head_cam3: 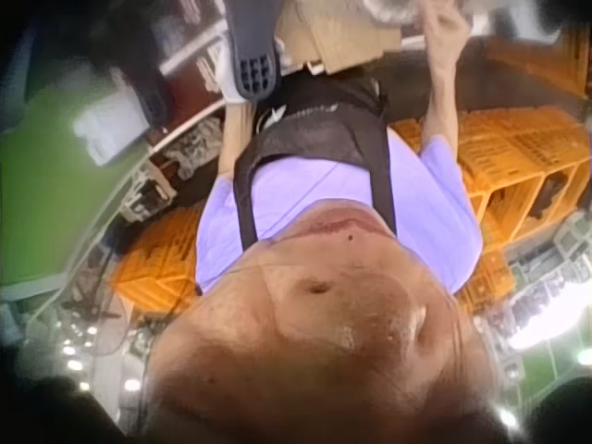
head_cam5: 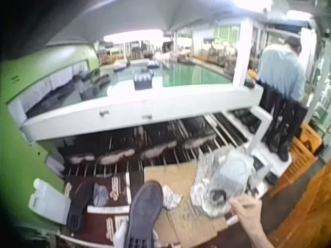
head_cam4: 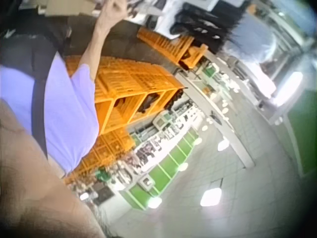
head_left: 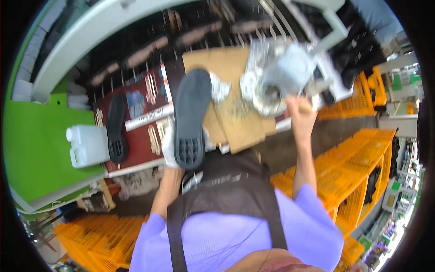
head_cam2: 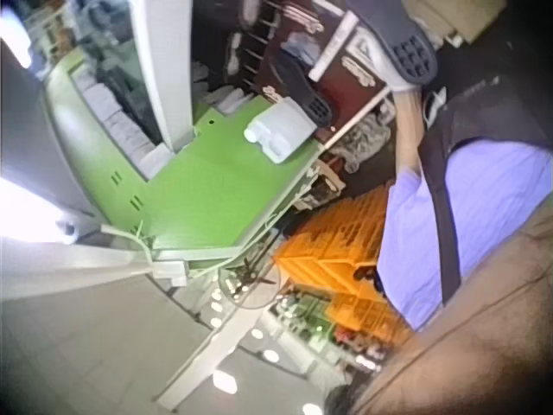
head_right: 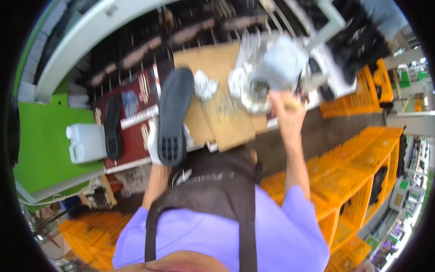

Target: The person applies a dark adhesive to the bottom of black shoe soles using a brush. They repeatedly dip the brush into a container and coat the textured surface of each sole before placing it on a green workbench. The process is repeated for multiple soles.

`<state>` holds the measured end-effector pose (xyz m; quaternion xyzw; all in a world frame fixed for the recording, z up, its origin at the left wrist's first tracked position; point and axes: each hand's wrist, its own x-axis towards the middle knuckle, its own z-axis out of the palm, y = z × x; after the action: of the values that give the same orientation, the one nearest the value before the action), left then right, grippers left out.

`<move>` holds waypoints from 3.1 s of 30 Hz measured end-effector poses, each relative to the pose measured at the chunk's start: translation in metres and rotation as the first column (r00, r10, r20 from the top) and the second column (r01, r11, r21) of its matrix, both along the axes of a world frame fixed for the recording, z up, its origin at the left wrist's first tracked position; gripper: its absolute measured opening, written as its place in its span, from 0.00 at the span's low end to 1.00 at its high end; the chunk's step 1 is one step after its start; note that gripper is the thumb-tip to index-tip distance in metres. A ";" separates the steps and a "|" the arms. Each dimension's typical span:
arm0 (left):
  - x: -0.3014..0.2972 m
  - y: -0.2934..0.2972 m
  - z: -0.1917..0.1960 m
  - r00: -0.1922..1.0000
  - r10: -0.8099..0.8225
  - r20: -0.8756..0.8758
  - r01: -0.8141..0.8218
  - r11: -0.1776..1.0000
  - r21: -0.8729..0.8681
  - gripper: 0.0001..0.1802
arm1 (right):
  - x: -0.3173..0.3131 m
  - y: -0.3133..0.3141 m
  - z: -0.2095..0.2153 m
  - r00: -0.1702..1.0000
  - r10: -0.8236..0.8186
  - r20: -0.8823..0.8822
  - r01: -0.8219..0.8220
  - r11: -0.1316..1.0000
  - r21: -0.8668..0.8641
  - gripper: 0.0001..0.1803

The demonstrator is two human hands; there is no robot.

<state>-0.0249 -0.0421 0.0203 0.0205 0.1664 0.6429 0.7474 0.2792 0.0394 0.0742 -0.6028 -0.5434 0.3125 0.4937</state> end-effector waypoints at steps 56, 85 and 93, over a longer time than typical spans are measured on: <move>0.000 0.053 0.015 0.763 0.193 -0.617 0.056 0.931 0.360 0.35 | 0.036 0.002 0.001 0.832 0.059 -0.552 -0.182 0.969 -0.170 0.09; 0.020 0.032 0.023 0.535 0.402 -0.743 -0.052 0.894 0.446 0.45 | -0.157 -0.041 0.046 0.728 0.568 -0.384 -0.593 0.803 0.064 0.07; 0.020 0.039 0.025 0.051 0.451 -0.891 0.095 0.886 0.454 0.30 | -0.132 -0.013 0.028 0.825 0.399 -0.402 -0.399 0.913 0.088 0.08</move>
<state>-0.0049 -0.0030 0.0455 0.5791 0.4946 0.5627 0.3215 0.1472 0.0267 0.1024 -0.3966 -0.5410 0.5282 0.5206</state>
